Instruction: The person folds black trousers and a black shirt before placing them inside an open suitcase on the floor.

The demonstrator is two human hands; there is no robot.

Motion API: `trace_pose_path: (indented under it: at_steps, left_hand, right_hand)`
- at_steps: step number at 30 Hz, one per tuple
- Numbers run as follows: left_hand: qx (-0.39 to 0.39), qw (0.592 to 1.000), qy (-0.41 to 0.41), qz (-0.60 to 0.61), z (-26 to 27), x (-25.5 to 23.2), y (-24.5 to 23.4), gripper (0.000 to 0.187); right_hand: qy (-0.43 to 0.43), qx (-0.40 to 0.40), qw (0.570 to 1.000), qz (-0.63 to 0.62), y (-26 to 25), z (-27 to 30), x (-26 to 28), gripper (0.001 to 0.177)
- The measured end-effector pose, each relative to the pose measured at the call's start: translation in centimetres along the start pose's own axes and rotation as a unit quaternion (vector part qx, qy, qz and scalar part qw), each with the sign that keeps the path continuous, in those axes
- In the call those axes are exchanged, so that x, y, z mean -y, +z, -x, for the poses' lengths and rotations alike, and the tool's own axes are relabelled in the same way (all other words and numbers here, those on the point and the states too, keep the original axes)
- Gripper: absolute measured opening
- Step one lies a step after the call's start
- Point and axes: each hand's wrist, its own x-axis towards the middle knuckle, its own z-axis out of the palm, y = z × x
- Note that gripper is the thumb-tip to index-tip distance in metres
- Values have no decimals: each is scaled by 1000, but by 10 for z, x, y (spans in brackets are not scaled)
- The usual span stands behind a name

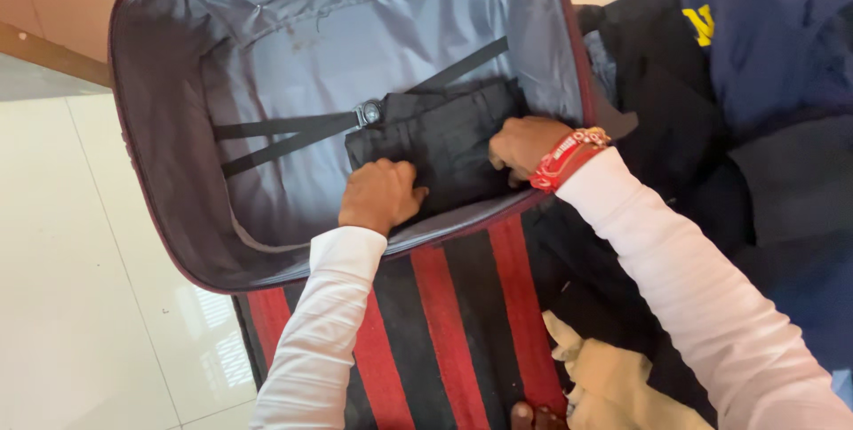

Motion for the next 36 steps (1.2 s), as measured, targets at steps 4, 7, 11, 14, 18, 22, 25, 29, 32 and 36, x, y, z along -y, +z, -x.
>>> trace_pose_path:
  at_steps: [4,7,11,14,18,22,25,29,32,36]
  left_hand:
    - [-96,995,18,34,18,-10,-14,25]
    - [-279,957,36,65,41,-20,-31,26]
    - [-374,927,22,19,75,-25,-43,36]
    - [-346,938,10,-14,84,-33,-40,38]
    - [-288,958,3,-6,113,-48,-16,25]
    - [-345,937,-27,-46,145,-72,16,50]
    - [-324,942,-78,-40,147,-79,29,63]
    - [-297,950,-86,-40,148,-80,23,73]
    - [-271,959,-78,-32,152,-86,7,80]
    - [-211,971,-114,18,156,-105,-16,96]
  right_hand:
    - [7,-156,983,93,-17,11,21,11]
    - [-17,-404,914,23,-34,48,46,8]
    - [12,-521,853,-21,-35,113,66,8]
    - [60,-585,809,0,-15,163,59,9]
    - [230,-598,760,107,30,236,23,19]
    - [373,-553,730,147,64,276,-20,50]
    - [426,-527,728,104,97,285,-47,42]
    - [442,-570,690,62,120,283,-60,22]
    - [362,-653,664,48,118,277,-36,25]
    - [228,-692,675,-118,109,255,54,34]
